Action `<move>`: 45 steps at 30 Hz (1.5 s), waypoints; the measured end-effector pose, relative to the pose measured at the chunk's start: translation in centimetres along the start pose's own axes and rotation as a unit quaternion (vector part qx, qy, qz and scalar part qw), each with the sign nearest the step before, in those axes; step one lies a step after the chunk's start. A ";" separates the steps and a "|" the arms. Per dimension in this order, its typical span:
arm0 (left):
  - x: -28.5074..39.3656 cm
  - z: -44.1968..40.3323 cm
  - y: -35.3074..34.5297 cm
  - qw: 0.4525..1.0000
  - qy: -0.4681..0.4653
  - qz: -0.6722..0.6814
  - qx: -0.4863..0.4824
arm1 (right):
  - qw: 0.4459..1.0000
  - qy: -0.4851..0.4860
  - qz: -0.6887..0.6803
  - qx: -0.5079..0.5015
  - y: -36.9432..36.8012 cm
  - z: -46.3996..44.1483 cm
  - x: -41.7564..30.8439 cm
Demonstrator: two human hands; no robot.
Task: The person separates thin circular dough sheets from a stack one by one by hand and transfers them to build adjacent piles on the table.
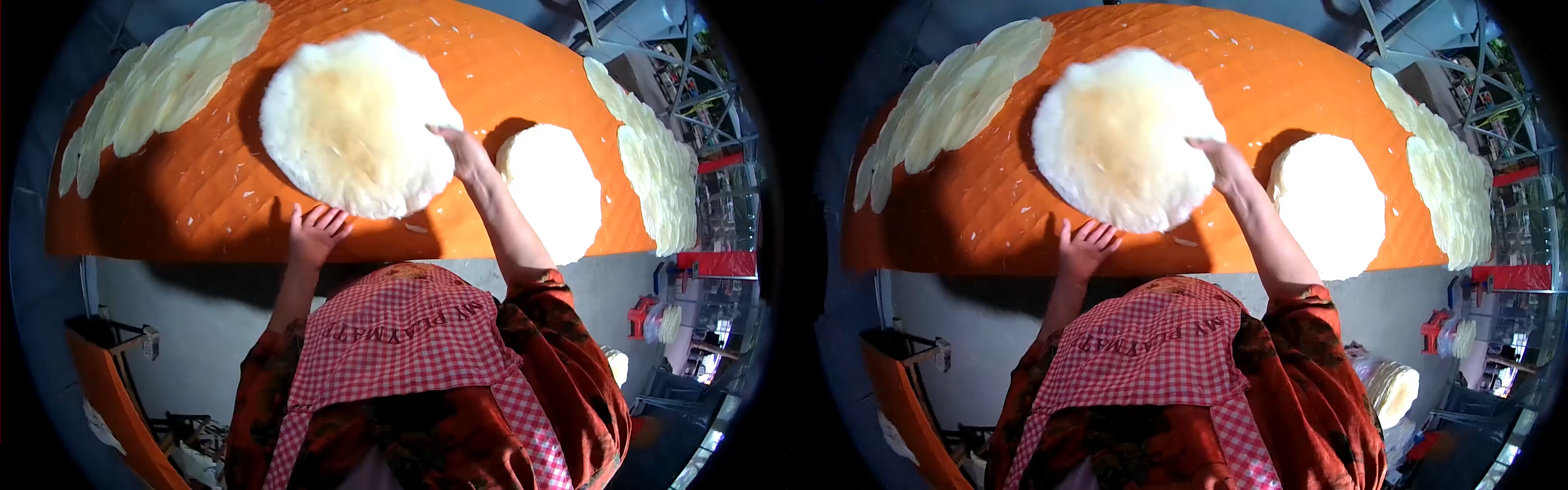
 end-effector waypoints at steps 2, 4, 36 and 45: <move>-0.7 0.3 -2.4 0.998 -0.002 -0.022 0.067 | 0.998 -0.032 0.027 0.042 5.9 -0.6 3.0; -0.9 -0.5 -1.5 0.993 0.015 -0.092 0.074 | 0.995 -0.003 0.048 0.086 9.3 -0.1 4.4; -31.8 -14.6 -21.6 0.791 0.085 -0.605 -0.015 | 0.889 0.214 0.072 0.399 38.9 28.3 -10.8; -31.5 -13.5 -21.6 0.589 -0.295 -0.751 -0.035 | 0.517 0.155 0.584 0.606 37.8 30.9 -13.9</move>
Point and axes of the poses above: each hand's wrist, its own z-axis away from the middle knuckle, its own y-axis out of the back of the hand, x = y × z, the point moved 5 cm from there along -z, towards the middle knuckle, and after that the axes turned 3 degrees about -z, right-handed, at the moved point
